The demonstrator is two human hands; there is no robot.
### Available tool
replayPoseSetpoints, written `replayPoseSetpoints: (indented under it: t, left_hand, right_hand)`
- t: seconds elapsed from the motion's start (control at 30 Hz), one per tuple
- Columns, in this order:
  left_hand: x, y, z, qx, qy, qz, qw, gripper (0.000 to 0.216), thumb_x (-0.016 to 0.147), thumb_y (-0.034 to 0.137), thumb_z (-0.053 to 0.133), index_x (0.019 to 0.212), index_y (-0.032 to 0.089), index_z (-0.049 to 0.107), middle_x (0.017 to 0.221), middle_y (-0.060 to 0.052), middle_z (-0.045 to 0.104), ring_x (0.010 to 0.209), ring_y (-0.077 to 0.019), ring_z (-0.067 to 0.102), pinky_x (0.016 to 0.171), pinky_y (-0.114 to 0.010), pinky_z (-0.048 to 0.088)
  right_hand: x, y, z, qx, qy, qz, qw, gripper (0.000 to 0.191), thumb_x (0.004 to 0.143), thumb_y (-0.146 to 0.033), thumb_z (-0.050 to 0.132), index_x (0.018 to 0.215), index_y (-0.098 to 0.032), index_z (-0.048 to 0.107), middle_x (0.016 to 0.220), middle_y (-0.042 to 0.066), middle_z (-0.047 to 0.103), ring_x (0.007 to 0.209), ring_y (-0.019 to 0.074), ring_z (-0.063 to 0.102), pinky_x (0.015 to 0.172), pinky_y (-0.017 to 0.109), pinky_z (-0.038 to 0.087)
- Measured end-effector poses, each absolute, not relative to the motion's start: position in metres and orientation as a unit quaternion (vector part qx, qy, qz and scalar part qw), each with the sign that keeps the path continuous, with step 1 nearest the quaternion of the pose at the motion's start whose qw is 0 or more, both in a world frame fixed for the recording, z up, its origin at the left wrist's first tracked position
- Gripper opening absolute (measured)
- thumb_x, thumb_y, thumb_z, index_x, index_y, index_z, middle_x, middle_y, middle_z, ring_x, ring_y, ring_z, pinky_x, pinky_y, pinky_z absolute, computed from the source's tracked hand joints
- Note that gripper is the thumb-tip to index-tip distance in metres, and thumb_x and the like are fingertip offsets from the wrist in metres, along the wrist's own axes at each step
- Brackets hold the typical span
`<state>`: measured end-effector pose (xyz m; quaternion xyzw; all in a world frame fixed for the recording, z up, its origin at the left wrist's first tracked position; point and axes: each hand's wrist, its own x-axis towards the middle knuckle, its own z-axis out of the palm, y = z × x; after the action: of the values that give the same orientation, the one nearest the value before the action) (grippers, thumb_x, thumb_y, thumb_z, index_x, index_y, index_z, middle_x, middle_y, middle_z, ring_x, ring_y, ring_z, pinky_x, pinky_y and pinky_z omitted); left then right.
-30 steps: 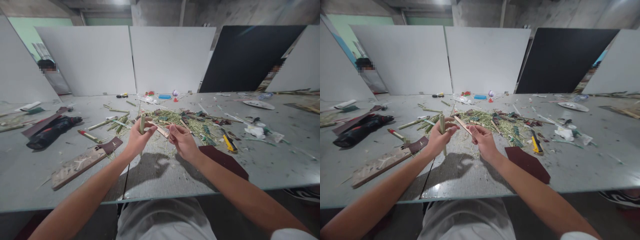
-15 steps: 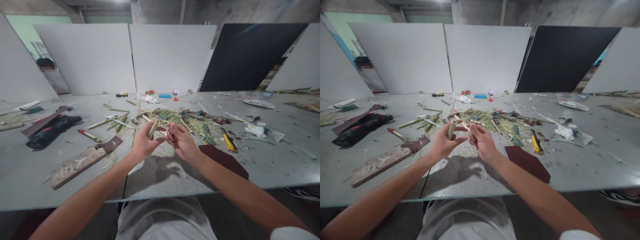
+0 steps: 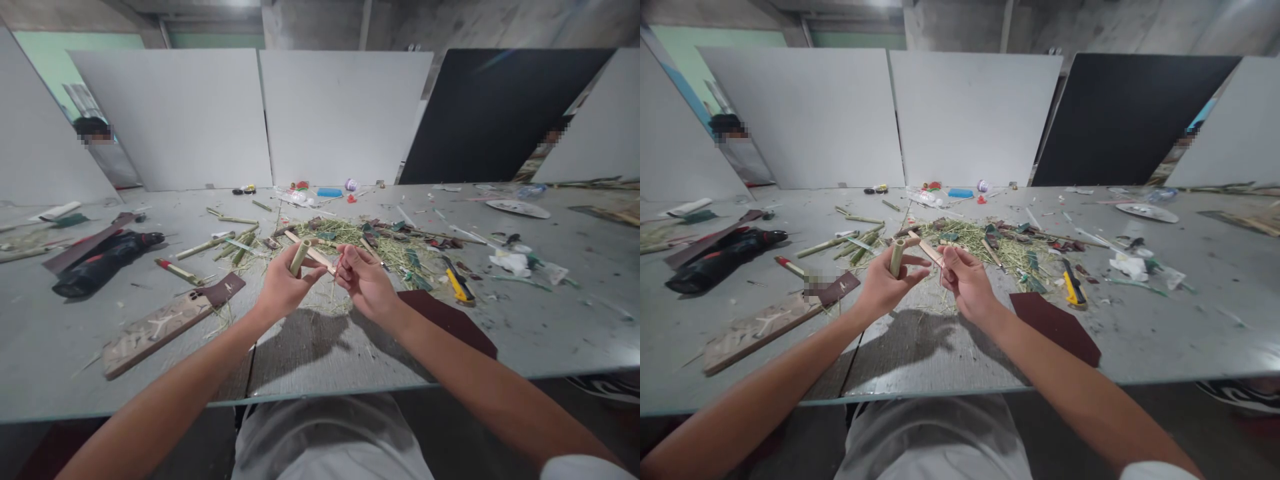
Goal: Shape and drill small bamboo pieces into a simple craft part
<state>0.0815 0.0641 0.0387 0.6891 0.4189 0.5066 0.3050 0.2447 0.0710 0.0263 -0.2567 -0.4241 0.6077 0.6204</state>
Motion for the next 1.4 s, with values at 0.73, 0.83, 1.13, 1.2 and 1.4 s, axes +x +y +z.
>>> replayPoseSetpoints:
  t: [0.73,0.83,1.13,1.2,1.4]
  left_hand:
    - [0.0827,0.0642,0.0315,0.700,0.393,0.507,0.313,0.048,0.078,0.032,0.071,0.124,0.022,0.059,0.084,-0.004,0.073,0.045,-0.0039,0.033,0.044,-0.019,0.032]
    - [0.0828,0.0642,0.0310,0.701,0.395,0.503,0.316,0.049,0.078,0.032,0.070,0.125,0.021,0.059,0.085,-0.005,0.074,0.045,-0.0041,0.035,0.043,-0.019,0.031]
    - [0.0831,0.0648,0.0299,0.707,0.393,0.501,0.308,0.050,0.078,0.031,0.069,0.125,0.020,0.059,0.082,-0.004,0.072,0.044,-0.0031,0.032,0.041,-0.017,0.029]
    - [0.0828,0.0645,0.0296,0.707,0.393,0.501,0.307,0.049,0.077,0.030,0.069,0.125,0.020,0.059,0.082,-0.004,0.072,0.044,-0.0033,0.032,0.042,-0.017,0.029]
    - [0.0824,0.0624,0.0328,0.710,0.400,0.495,0.300,0.048,0.077,0.027,0.069,0.123,0.020,0.059,0.083,-0.004,0.073,0.046,-0.0037,0.030,0.042,-0.017,0.028]
  right_hand:
    - [0.2422,0.0694,0.0215,-0.250,-0.433,0.628,0.597,0.031,0.071,-0.049,0.080,0.083,-0.022,0.071,0.054,-0.006,0.039,0.050,0.0077,0.031,0.046,0.024,0.024]
    - [0.2424,0.0694,0.0215,-0.251,-0.436,0.626,0.596,0.031,0.071,-0.050,0.079,0.083,-0.022,0.071,0.054,-0.006,0.039,0.049,0.0078,0.031,0.046,0.024,0.024]
    - [0.2423,0.0695,0.0218,-0.258,-0.444,0.620,0.594,0.031,0.072,-0.051,0.077,0.083,-0.023,0.070,0.053,-0.007,0.038,0.048,0.0084,0.031,0.047,0.025,0.024]
    - [0.2425,0.0694,0.0219,-0.261,-0.444,0.618,0.594,0.031,0.072,-0.052,0.077,0.083,-0.023,0.070,0.053,-0.007,0.039,0.048,0.0086,0.031,0.047,0.025,0.024]
    - [0.2432,0.0699,0.0209,-0.251,-0.439,0.626,0.594,0.028,0.074,-0.049,0.077,0.084,-0.023,0.072,0.053,-0.006,0.040,0.049,0.0084,0.033,0.048,0.024,0.026]
